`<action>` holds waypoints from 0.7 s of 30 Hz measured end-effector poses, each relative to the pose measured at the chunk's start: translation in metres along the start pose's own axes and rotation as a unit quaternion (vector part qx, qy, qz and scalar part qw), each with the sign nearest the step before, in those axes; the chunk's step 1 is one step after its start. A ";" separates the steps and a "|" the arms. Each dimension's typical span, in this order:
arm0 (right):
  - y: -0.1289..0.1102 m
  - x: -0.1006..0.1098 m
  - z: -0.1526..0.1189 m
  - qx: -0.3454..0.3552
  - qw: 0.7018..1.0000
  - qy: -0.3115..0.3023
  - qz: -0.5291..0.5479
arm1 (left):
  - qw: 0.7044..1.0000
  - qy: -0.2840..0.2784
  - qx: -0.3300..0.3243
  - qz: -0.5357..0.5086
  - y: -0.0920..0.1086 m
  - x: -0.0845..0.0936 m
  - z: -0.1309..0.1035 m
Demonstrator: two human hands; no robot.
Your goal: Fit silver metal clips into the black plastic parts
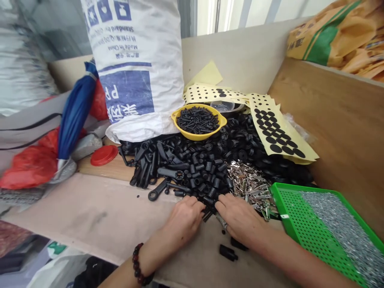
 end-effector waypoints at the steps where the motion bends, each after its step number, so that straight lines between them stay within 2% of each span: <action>1: -0.001 -0.001 0.001 -0.003 1.000 0.003 -0.006 | 1.000 -0.006 0.001 0.007 -0.001 -0.003 -0.001; 8: 0.000 -0.002 -0.006 0.008 1.000 0.019 -0.001 | 1.000 -0.012 -0.003 0.011 -0.004 -0.007 -0.004; 12: -0.020 0.003 -0.006 0.073 0.995 0.069 0.000 | 1.000 0.018 -0.015 0.013 -0.005 -0.007 -0.005; 15: -0.030 0.003 -0.003 0.084 0.990 0.110 -0.020 | 0.999 0.032 -0.013 0.028 -0.009 -0.008 -0.005; 21: -0.025 0.001 -0.004 0.085 0.991 0.101 -0.008 | 0.997 0.038 0.003 0.069 -0.014 -0.007 -0.003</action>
Point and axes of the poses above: each hand's wrist, its own z-axis towards the middle knuckle, its own x-axis out of the back of the hand, y = z × x, the point moved 8 cm from there along z, towards the middle knuckle, and after that the axes turned 10 degrees about x, right-handed, at the moved point
